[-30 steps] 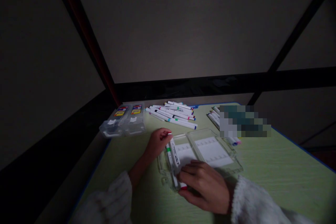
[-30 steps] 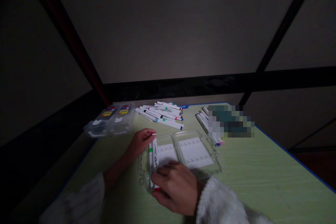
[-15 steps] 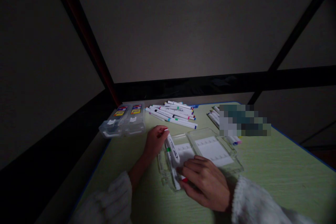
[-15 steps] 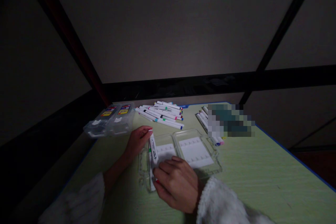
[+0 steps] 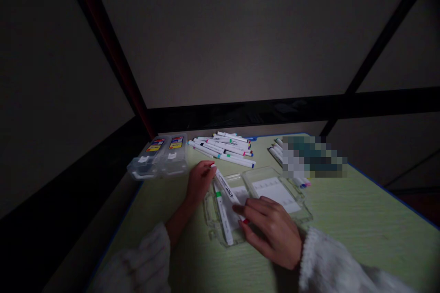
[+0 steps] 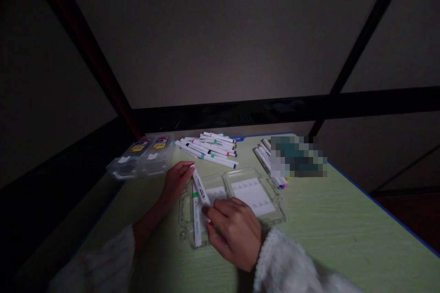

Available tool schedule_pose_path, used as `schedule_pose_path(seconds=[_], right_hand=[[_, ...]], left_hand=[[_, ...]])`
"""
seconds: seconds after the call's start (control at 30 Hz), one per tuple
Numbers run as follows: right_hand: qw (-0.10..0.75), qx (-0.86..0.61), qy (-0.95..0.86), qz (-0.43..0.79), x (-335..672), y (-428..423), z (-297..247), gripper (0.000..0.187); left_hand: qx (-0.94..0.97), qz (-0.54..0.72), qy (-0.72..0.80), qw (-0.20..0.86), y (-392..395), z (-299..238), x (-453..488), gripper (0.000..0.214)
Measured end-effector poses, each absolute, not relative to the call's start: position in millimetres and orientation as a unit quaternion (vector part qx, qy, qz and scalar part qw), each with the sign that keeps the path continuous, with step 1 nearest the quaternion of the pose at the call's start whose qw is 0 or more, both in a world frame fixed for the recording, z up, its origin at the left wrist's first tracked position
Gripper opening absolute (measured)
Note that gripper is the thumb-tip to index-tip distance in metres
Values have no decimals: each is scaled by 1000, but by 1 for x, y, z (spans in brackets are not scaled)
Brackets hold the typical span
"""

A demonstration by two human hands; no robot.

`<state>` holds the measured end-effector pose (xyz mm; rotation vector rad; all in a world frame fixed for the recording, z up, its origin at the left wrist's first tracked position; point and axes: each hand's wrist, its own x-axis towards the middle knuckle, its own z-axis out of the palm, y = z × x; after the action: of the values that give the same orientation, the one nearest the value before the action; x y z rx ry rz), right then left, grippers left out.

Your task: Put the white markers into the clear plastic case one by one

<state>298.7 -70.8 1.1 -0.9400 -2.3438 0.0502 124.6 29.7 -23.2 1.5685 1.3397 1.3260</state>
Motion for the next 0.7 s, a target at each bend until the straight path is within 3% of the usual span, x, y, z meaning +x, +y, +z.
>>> schedule_pose_path(seconds=[0.2,0.43,0.7], right_hand=[[293,-360,-885,-5,325,-92,23,21],[288,-406,-867,-32,361,-126,32,25],[372,-375,-847,53,367,-104,7,20]], left_hand=[[644,476,460,383,23,-22,132,26],[731,443,391,340,7,-7,144,14],[741,426,401,329,5,-8,146,12]])
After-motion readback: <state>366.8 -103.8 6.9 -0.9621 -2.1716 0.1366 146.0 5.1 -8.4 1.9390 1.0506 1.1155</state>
